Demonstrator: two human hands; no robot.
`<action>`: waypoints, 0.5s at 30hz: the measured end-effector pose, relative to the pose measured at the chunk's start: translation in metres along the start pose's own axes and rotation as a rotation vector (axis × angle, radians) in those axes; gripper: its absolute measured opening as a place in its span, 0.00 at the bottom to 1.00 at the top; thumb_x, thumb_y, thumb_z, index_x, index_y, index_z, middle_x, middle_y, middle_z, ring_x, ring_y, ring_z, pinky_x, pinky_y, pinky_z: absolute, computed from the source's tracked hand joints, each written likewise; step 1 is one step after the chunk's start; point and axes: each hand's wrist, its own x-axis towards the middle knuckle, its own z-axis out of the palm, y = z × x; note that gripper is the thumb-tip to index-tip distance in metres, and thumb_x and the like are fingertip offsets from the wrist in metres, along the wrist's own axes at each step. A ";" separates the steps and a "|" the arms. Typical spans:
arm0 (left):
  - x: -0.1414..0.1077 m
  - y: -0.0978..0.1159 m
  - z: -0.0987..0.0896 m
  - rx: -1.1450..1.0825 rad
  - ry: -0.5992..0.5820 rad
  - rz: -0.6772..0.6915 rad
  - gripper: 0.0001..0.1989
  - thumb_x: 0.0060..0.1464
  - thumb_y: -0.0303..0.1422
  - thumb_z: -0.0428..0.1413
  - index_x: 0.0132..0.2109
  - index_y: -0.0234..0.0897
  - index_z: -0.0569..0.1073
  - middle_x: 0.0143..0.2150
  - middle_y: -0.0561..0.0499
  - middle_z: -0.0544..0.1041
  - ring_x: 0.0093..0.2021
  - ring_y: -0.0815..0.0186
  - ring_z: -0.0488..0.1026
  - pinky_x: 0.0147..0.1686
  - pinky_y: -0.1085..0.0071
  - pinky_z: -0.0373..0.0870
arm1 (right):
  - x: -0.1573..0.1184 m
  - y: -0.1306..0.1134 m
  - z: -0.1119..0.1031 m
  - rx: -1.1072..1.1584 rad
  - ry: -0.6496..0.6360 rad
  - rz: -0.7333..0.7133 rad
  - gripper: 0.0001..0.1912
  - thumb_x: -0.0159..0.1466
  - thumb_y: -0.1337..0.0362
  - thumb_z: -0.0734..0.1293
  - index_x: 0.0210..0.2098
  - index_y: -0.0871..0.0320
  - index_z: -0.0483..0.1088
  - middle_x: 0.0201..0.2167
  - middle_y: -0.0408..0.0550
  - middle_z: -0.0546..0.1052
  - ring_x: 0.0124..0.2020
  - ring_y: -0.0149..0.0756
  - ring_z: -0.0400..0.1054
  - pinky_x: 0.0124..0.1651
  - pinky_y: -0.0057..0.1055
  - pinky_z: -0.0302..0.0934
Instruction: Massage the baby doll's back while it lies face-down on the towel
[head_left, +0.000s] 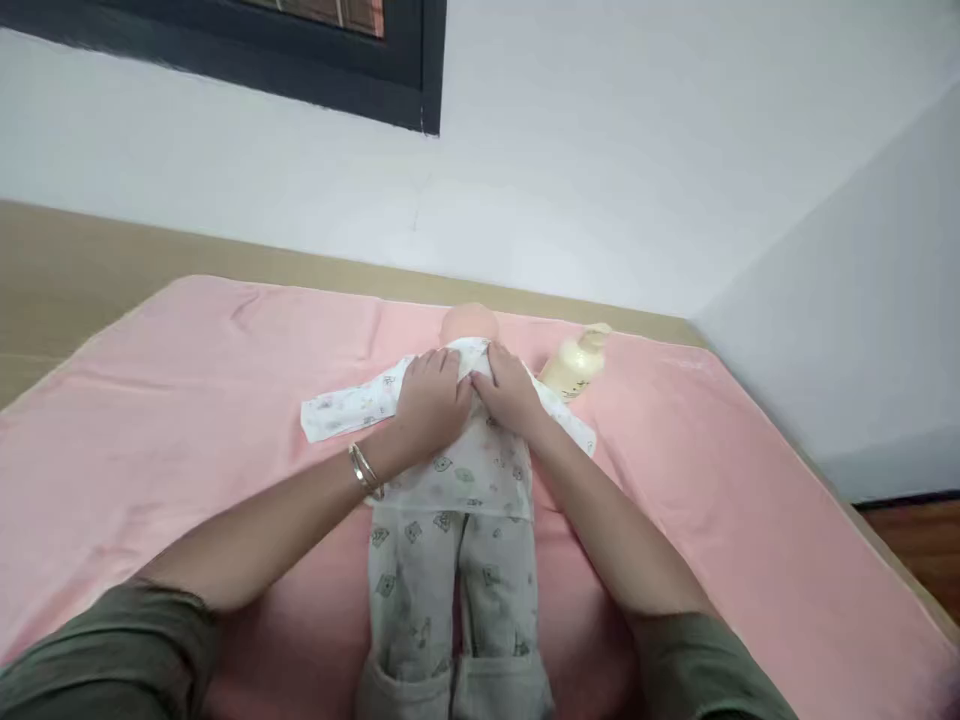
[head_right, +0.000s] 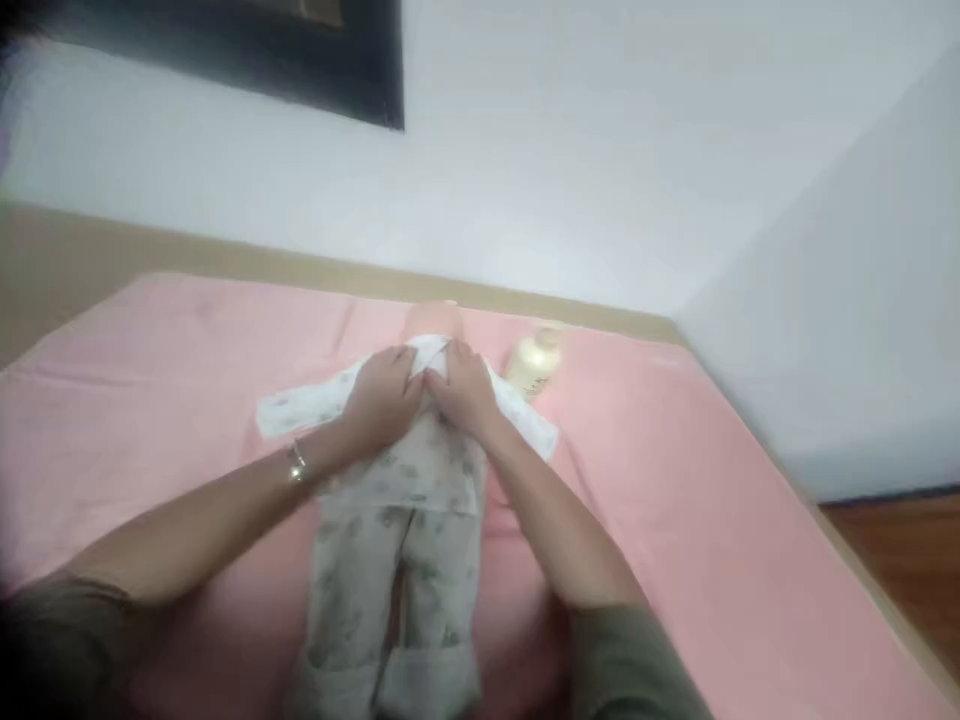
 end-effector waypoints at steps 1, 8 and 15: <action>0.001 -0.001 0.002 0.013 0.005 0.025 0.19 0.66 0.32 0.42 0.56 0.26 0.70 0.56 0.33 0.74 0.58 0.46 0.70 0.58 0.51 0.66 | 0.001 0.000 -0.003 -0.008 -0.023 0.009 0.21 0.68 0.60 0.60 0.55 0.68 0.66 0.55 0.64 0.73 0.56 0.52 0.67 0.63 0.48 0.60; 0.023 -0.024 0.008 -0.139 -0.139 -0.112 0.17 0.65 0.34 0.41 0.45 0.32 0.72 0.45 0.38 0.79 0.47 0.53 0.75 0.49 0.58 0.70 | -0.028 -0.028 0.005 -0.198 0.115 -0.068 0.25 0.71 0.61 0.54 0.59 0.74 0.65 0.60 0.72 0.70 0.63 0.59 0.61 0.68 0.55 0.54; 0.004 -0.007 0.003 0.032 0.019 0.040 0.15 0.64 0.31 0.43 0.47 0.30 0.72 0.47 0.35 0.77 0.51 0.49 0.73 0.52 0.55 0.67 | -0.009 -0.010 0.000 -0.046 0.019 0.015 0.23 0.70 0.61 0.56 0.56 0.71 0.68 0.58 0.66 0.73 0.60 0.53 0.65 0.66 0.49 0.58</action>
